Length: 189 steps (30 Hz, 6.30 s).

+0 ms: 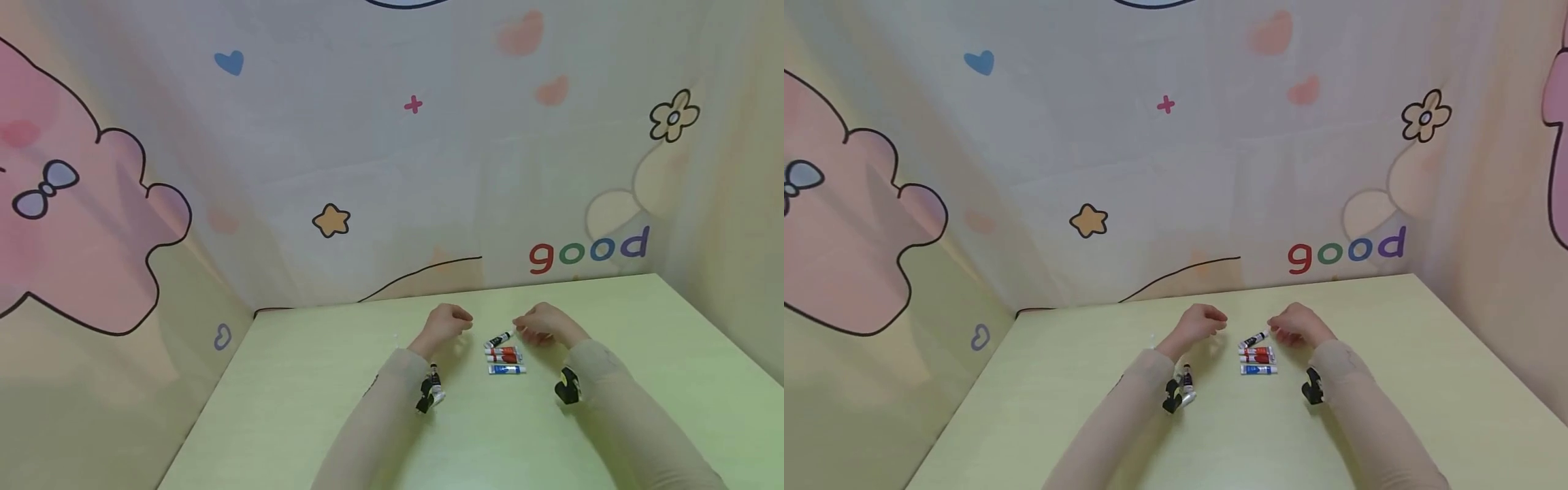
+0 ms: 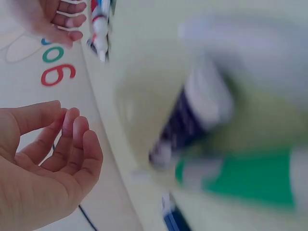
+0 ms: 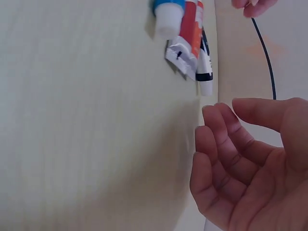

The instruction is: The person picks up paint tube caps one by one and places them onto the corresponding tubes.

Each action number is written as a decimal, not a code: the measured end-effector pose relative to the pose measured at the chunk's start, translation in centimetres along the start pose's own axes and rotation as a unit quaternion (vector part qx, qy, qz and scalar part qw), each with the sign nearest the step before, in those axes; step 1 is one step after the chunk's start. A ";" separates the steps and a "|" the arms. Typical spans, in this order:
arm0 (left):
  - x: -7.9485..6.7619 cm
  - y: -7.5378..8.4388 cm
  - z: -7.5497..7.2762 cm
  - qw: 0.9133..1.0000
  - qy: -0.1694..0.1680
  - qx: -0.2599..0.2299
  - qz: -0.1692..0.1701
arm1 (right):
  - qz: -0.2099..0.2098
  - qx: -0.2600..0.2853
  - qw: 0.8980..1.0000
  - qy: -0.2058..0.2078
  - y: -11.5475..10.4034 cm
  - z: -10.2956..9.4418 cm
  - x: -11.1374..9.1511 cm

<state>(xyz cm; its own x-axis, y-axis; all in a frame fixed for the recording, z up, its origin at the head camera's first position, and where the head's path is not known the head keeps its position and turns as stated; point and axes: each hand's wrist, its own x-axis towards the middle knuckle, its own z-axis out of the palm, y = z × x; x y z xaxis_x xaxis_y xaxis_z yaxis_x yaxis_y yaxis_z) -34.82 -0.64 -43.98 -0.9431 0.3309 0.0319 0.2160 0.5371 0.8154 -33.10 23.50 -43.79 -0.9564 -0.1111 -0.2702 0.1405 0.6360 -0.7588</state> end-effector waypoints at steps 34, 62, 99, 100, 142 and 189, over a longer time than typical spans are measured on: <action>-5.2 -7.2 -10.6 0.991 -0.015 0.131 0.011 | -0.101 -0.040 0.994 -0.024 -5.9 4.2 2.8; -7.6 -8.3 -8.5 0.983 -0.031 0.180 -0.009 | -0.157 -0.067 0.985 -0.034 -7.9 9.4 4.9; -7.4 -8.9 -8.7 0.985 -0.039 0.163 -0.029 | -0.165 -0.122 0.978 -0.027 -8.5 11.4 6.2; -7.5 -8.9 -8.7 0.986 -0.038 0.161 -0.028 | -0.165 -0.122 0.978 -0.025 -8.5 11.4 6.2; -6.0 -6.7 -10.5 0.952 0.177 -0.248 0.009 | -0.204 -0.046 0.978 0.014 -8.1 7.7 4.3; -7.0 -1.1 -8.8 0.972 0.075 -0.189 0.116 | -0.296 0.137 0.945 0.001 -11.6 5.7 -3.9</action>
<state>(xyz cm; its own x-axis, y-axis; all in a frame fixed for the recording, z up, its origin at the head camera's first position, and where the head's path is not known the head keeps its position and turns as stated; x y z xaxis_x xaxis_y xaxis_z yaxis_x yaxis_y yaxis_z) -30.63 -10.39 -39.96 -0.9126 0.2765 0.3011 0.3459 0.1297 0.9293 -29.51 12.26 -37.29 -0.8881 -0.3846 0.2515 -0.3595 0.2406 -0.9016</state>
